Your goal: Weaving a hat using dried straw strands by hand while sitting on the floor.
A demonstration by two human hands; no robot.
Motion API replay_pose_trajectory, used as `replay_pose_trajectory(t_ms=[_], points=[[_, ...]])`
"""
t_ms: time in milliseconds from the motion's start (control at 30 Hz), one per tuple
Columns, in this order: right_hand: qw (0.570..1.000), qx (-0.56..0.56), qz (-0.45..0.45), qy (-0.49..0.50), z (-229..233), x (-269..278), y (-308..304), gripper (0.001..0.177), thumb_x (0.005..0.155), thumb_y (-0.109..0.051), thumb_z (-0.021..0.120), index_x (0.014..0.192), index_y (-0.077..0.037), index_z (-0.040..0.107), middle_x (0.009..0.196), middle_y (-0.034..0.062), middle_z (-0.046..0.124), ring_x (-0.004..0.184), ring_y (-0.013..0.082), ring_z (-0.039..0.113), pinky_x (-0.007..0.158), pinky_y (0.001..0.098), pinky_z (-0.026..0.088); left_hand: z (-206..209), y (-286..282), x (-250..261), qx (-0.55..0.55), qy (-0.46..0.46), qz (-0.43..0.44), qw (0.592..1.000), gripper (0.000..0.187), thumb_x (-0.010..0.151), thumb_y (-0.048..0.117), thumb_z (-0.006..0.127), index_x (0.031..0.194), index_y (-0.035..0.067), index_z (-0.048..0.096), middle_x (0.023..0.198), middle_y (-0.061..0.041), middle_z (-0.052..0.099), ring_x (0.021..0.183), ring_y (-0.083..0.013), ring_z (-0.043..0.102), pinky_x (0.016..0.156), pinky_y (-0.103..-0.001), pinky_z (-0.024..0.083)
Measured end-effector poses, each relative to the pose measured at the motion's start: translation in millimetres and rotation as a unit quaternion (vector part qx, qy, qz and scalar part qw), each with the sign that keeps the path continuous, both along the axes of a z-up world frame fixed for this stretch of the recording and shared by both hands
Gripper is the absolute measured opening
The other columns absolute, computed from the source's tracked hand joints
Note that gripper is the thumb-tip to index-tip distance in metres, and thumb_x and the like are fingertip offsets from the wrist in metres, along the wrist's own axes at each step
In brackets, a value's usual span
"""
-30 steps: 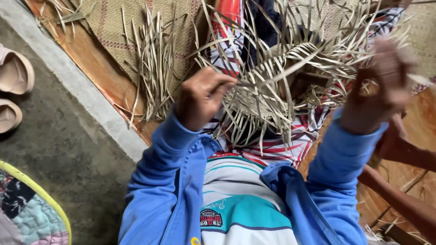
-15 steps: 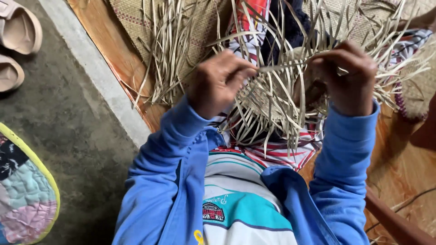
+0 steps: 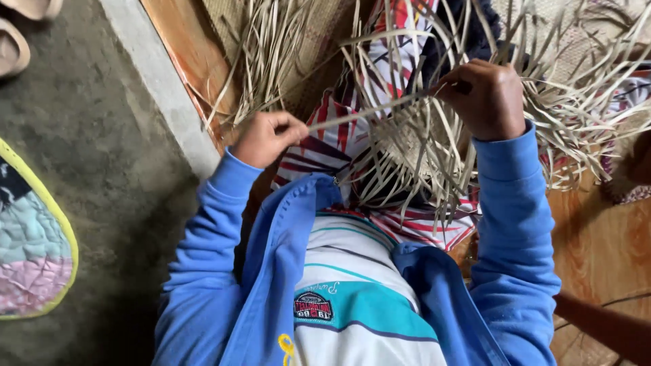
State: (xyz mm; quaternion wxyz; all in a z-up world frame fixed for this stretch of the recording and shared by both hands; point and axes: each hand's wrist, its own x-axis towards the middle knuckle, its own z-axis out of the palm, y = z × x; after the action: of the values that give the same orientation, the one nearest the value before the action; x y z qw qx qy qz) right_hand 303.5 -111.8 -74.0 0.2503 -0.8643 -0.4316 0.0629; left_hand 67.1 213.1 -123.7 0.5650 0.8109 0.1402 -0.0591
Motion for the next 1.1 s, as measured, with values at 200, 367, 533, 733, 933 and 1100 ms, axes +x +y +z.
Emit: replay_pose_trajectory(t_ms=[200,367,533,733,933,1100], points=[[0.987,-0.123,0.028,-0.099,-25.0,-14.2,-5.8,0.015,0.091,-0.025,0.094,0.095,-0.014,0.085,0.083,-0.0022,0.072,0.069,0.0157,0.060,0.089,0.0370,0.041,-33.7,-13.9,-9.0,0.256,0.052,-0.072,0.962,0.020,0.096,0.027,0.068,0.105,0.016,0.082,0.097,-0.007,0.072,0.087,-0.0294,0.062,0.088,-0.050,0.046],[0.984,-0.122,0.028,-0.127,-23.5,-17.0,-6.0,0.018,0.094,-0.028,0.096,0.093,-0.015,0.083,0.083,-0.0018,0.071,0.065,0.0133,0.057,0.086,0.0359,0.040,-28.8,-51.4,41.2,0.327,-0.104,0.025,0.939,0.016,0.099,0.021,0.069,0.097,0.011,0.082,0.092,-0.005,0.071,0.078,-0.0211,0.051,0.076,-0.039,0.043],[0.983,-0.128,0.012,-0.129,-29.7,-17.0,-10.0,0.024,0.096,-0.034,0.097,0.093,-0.014,0.083,0.081,-0.0003,0.068,0.061,0.0130,0.048,0.082,0.0358,0.040,-30.2,-92.4,62.2,0.067,0.002,0.015,0.998,0.027,0.092,0.034,0.075,0.096,0.008,0.083,0.085,-0.006,0.073,0.060,-0.0193,0.064,0.054,-0.034,0.053],[0.988,-0.106,0.011,-0.109,-30.7,-22.0,-7.7,0.027,0.095,-0.038,0.097,0.093,-0.014,0.084,0.080,-0.0010,0.069,0.063,0.0118,0.051,0.086,0.0359,0.039,-46.7,-101.0,58.8,-0.004,-0.028,0.042,0.999,0.022,0.085,0.023,0.084,0.095,0.005,0.081,0.077,-0.004,0.080,0.053,-0.0128,0.065,0.052,-0.027,0.053],[0.991,-0.113,-0.001,-0.067,-39.3,-18.8,-17.1,0.015,0.098,-0.030,0.091,0.099,-0.020,0.079,0.087,-0.0006,0.071,0.091,0.0201,0.071,0.089,0.0343,0.042,-65.8,-103.7,56.4,-0.055,0.045,0.037,0.997,0.025,0.089,0.041,0.082,0.103,0.021,0.081,0.086,-0.001,0.081,0.084,-0.0185,0.079,0.077,-0.033,0.064],[0.991,-0.085,-0.030,-0.102,-10.1,-20.8,-13.7,0.018,0.091,-0.031,0.093,0.095,-0.021,0.079,0.079,-0.0005,0.066,0.083,0.0215,0.070,0.087,0.0326,0.044,-60.3,-101.4,47.7,-0.007,0.039,0.000,0.999,0.037,0.093,0.041,0.078,0.111,0.009,0.078,0.100,-0.015,0.080,0.099,-0.0339,0.076,0.085,-0.044,0.062]])
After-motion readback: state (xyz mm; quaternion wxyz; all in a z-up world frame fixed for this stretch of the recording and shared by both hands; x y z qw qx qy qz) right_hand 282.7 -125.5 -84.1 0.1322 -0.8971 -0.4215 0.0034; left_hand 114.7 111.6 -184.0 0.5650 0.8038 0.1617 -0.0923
